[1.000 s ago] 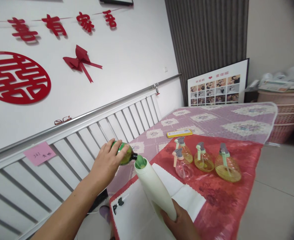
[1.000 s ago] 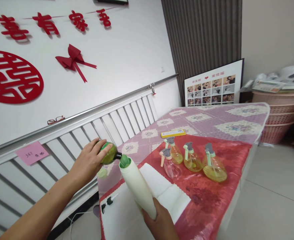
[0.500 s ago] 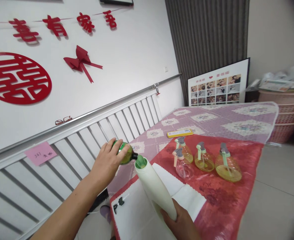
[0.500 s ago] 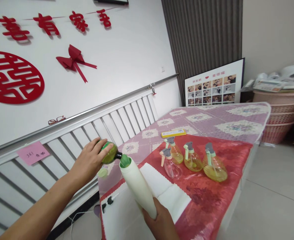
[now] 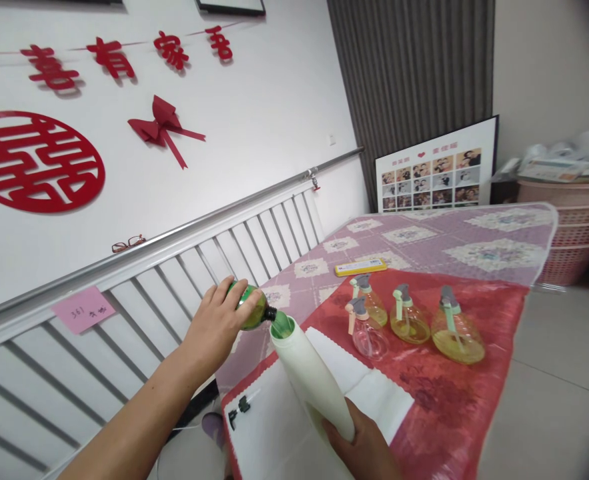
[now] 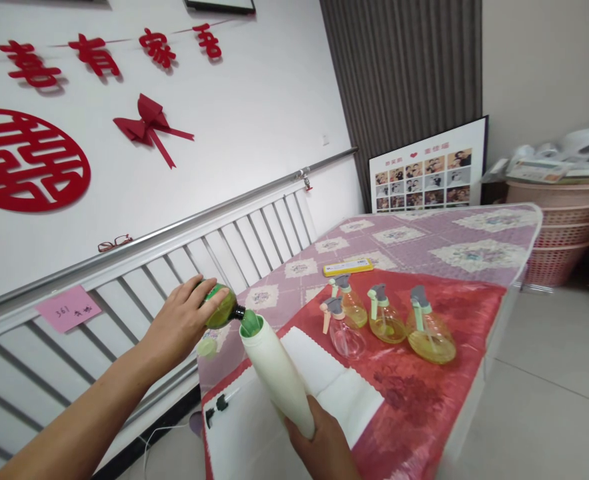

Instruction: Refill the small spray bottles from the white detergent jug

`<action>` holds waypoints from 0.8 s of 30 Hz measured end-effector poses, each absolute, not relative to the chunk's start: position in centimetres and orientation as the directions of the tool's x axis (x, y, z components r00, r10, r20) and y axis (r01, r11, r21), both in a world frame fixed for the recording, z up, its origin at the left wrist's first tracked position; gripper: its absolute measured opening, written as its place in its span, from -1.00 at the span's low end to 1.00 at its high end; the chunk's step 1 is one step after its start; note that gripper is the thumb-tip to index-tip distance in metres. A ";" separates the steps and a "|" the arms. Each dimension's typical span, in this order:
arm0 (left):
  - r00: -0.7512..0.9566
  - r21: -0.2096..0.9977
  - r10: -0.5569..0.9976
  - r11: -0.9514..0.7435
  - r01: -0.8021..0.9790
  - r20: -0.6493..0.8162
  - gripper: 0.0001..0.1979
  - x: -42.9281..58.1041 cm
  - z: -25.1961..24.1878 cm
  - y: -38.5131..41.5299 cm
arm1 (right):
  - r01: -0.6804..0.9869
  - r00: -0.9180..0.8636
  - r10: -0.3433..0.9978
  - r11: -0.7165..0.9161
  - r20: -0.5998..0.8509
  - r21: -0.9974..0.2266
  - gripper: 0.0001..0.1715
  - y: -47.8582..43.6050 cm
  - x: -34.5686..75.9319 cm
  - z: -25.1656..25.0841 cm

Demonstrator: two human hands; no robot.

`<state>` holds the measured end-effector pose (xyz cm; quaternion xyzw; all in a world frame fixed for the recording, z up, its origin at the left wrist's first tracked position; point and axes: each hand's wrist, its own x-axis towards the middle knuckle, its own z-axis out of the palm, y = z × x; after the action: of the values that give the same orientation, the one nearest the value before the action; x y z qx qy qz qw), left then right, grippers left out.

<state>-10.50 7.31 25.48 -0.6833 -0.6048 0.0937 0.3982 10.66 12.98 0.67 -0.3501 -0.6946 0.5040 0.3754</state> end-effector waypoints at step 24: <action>0.273 -0.704 0.921 0.002 0.710 0.278 -0.38 -9.4 27.0 7.9 | 0.095 -0.410 0.893 0.246 0.187 -0.965 -0.62 12.9 10.2 -0.2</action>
<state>-9.37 7.91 26.98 -0.6935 -0.5880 0.1336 0.3943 10.19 12.85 -0.23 -0.3639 -0.6784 0.4948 0.4031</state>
